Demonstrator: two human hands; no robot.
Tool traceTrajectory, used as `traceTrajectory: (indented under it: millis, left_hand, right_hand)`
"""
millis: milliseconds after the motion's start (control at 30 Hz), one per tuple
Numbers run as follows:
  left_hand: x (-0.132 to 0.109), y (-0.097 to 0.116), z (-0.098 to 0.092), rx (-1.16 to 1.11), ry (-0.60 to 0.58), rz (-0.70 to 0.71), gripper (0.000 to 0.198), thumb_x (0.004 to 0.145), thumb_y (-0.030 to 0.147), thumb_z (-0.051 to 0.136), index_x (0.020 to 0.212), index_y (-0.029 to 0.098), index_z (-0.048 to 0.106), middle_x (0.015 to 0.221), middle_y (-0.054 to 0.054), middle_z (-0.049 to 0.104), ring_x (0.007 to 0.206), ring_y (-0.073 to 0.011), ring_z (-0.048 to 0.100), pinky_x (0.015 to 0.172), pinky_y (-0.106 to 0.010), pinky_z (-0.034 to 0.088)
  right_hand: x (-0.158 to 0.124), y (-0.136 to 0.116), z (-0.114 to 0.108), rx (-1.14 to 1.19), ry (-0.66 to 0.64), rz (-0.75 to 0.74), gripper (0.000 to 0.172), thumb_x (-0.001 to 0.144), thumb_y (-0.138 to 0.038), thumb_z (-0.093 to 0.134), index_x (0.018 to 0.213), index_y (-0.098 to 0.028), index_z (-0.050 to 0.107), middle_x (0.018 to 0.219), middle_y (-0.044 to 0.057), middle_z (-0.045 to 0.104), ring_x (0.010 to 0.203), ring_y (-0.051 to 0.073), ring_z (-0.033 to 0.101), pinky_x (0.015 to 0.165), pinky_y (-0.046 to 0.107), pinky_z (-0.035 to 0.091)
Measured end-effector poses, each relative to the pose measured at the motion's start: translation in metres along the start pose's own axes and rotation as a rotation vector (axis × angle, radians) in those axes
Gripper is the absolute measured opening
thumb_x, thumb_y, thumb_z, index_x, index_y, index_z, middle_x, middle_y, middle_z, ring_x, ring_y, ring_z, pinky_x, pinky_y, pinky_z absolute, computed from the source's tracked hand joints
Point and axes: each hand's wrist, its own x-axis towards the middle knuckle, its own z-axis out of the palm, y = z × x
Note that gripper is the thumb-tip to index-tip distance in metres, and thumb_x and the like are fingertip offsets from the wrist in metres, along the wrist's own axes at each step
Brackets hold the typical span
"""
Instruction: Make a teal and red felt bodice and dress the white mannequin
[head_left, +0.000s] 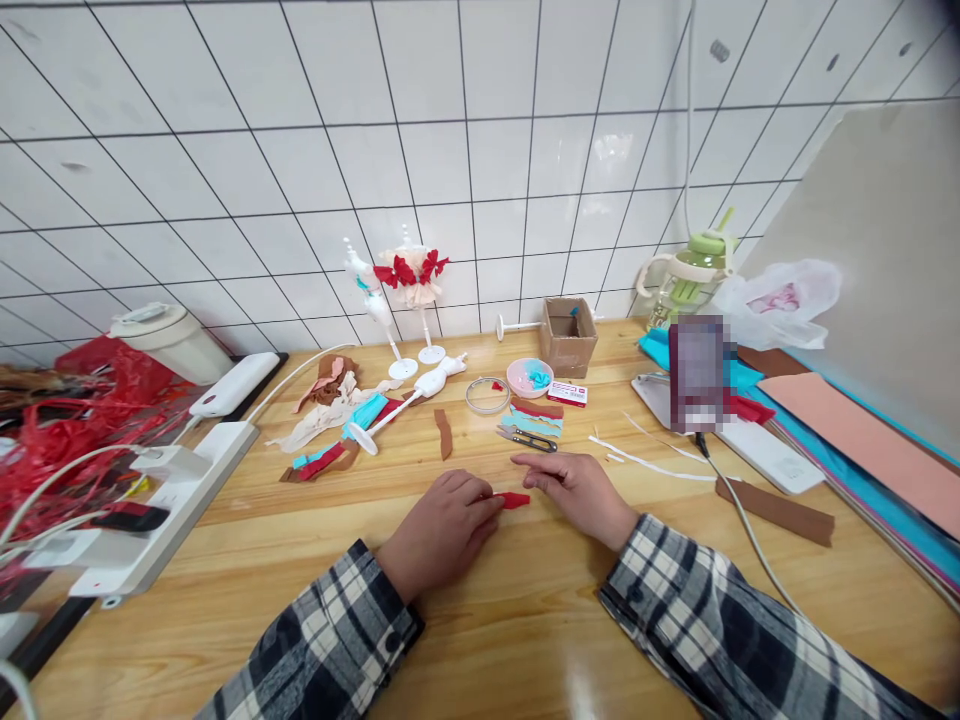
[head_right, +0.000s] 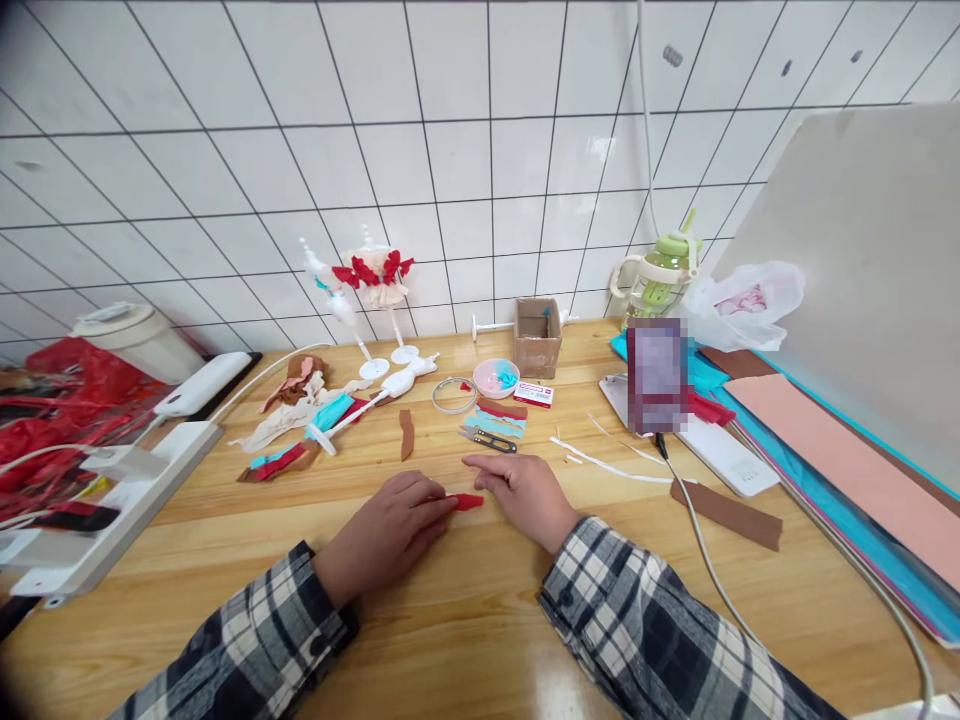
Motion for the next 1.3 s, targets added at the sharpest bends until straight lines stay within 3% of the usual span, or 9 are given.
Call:
traceTrajectory:
  millis: [67,167,233,333,433,633,867,1033,1300]
  left_hand:
    - [-0.001,-0.001,0.0,-0.018,-0.008,-0.002,0.028,0.092,0.025,0.045,0.116,0.024,0.061,0.098,-0.007,0.063,0.094,-0.0206,0.056,0.087,-0.037,0.045]
    - [-0.004,-0.005,0.001,-0.026,0.006,-0.011,0.035,0.091,0.024,0.048,0.125,0.023,0.054,0.106,-0.008,0.062,0.1,-0.0224,0.055,0.09,-0.039,0.045]
    - [-0.007,-0.008,0.0,-0.026,0.068,-0.043,0.036,0.091,0.022,0.047,0.126,0.022,0.053,0.111,-0.009,0.061,0.103,-0.0223,0.055,0.092,-0.039,0.045]
    - [-0.011,-0.01,-0.002,-0.008,0.108,-0.049,0.03,0.092,0.021,0.045,0.119,0.022,0.059,0.114,-0.008,0.062,0.104,-0.0213,0.055,0.094,-0.038,0.045]
    - [-0.011,-0.007,-0.001,0.038,0.041,-0.002,0.031,0.092,0.027,0.048,0.121,0.022,0.058,0.119,-0.008,0.062,0.109,-0.0232,0.055,0.096,-0.04,0.045]
    - [-0.014,0.007,0.01,0.161,-0.034,-0.087,0.039,0.093,0.034,0.047,0.129,0.021,0.054,0.126,-0.01,0.061,0.109,-0.0258,0.057,0.094,-0.043,0.043]
    - [-0.026,0.012,0.019,0.238,0.037,-0.11,0.043,0.093,0.031,0.045,0.132,0.013,0.05,0.131,-0.014,0.058,0.117,-0.0271,0.054,0.098,-0.042,0.041]
    - [-0.024,0.014,0.019,0.218,-0.028,-0.108,0.043,0.091,0.03,0.049,0.13,0.01,0.052,0.128,-0.015,0.06,0.112,-0.0286,0.056,0.096,-0.043,0.043]
    - [-0.022,0.013,0.017,0.137,-0.027,-0.145,0.047,0.092,0.031,0.048,0.136,0.013,0.045,0.126,-0.012,0.06,0.113,-0.0269,0.053,0.106,-0.048,0.032]
  right_hand:
    - [0.0,-0.003,0.0,-0.013,-0.019,0.051,0.035,0.086,-0.022,0.057,0.12,-0.027,0.06,0.085,-0.002,0.075,0.077,0.016,0.068,0.075,0.029,0.05]
    - [0.0,-0.005,0.0,-0.134,-0.047,0.033,0.017,0.086,-0.025,0.058,0.098,-0.026,0.069,0.083,-0.001,0.074,0.076,0.016,0.067,0.073,0.028,0.048]
    - [0.001,-0.005,0.0,-0.197,-0.053,-0.019,0.015,0.087,-0.025,0.057,0.086,-0.025,0.072,0.085,0.0,0.074,0.079,0.016,0.066,0.075,0.028,0.047]
    - [0.001,-0.007,0.001,-0.217,-0.007,-0.059,0.015,0.088,-0.025,0.057,0.086,-0.025,0.072,0.086,0.001,0.073,0.082,0.017,0.064,0.077,0.029,0.046]
    - [-0.001,-0.014,0.007,-0.24,0.034,-0.045,0.012,0.087,-0.024,0.058,0.085,-0.023,0.07,0.085,0.002,0.071,0.081,0.017,0.063,0.075,0.028,0.046]
    - [-0.006,-0.026,0.019,-0.326,-0.021,-0.028,0.008,0.084,-0.019,0.057,0.08,-0.021,0.065,0.079,0.002,0.067,0.073,0.016,0.06,0.067,0.026,0.042]
    - [-0.005,-0.029,0.024,-0.366,0.036,-0.002,0.008,0.083,-0.019,0.056,0.076,-0.02,0.058,0.076,0.001,0.063,0.07,0.014,0.056,0.062,0.024,0.037]
    - [-0.001,-0.027,0.027,-0.454,-0.019,0.003,0.008,0.083,-0.018,0.055,0.076,-0.021,0.057,0.075,0.001,0.062,0.069,0.014,0.056,0.061,0.024,0.034]
    - [0.004,-0.026,0.025,-0.524,-0.079,0.0,0.009,0.086,-0.02,0.053,0.079,-0.02,0.059,0.08,0.001,0.064,0.074,0.014,0.058,0.063,0.024,0.036]
